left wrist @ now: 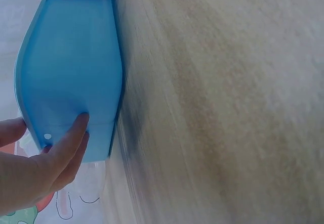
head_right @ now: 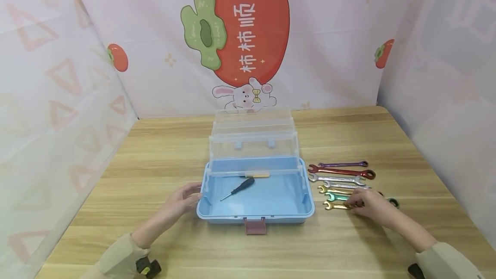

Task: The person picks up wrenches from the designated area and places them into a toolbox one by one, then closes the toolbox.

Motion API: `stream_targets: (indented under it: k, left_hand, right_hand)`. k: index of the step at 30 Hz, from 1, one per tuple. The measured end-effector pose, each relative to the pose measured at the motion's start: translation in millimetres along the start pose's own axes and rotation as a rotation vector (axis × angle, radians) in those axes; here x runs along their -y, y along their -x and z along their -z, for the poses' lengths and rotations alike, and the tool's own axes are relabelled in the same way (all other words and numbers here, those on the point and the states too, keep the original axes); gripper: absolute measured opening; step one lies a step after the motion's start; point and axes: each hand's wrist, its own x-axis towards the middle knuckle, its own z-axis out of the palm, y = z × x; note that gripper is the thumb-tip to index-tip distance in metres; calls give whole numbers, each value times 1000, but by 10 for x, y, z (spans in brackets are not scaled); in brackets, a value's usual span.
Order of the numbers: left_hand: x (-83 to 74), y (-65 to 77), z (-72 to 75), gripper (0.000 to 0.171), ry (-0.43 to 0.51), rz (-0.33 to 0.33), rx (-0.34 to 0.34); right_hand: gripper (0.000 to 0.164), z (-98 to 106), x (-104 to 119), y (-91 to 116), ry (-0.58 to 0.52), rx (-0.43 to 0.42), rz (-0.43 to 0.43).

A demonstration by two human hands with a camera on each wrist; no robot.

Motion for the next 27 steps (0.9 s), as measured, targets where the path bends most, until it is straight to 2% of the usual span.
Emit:
stream_targets:
  k: [5,14,21,27]
  left_hand:
    - [21,0,-5,46,0,3,0]
    - [46,20,-5,46,-6,11,-3]
    - [24,13,5,47,16,-1,6]
    - [22,4,-2,47,11,4,4]
  right_hand:
    - [15,4,-33,-5,-85,8,57]
    - [14,1,-57,-32,-191,89,49]
    - [21,-8,-101,-53,-238,55,114]
    - [22,1,-169,-42,-357,39,172]
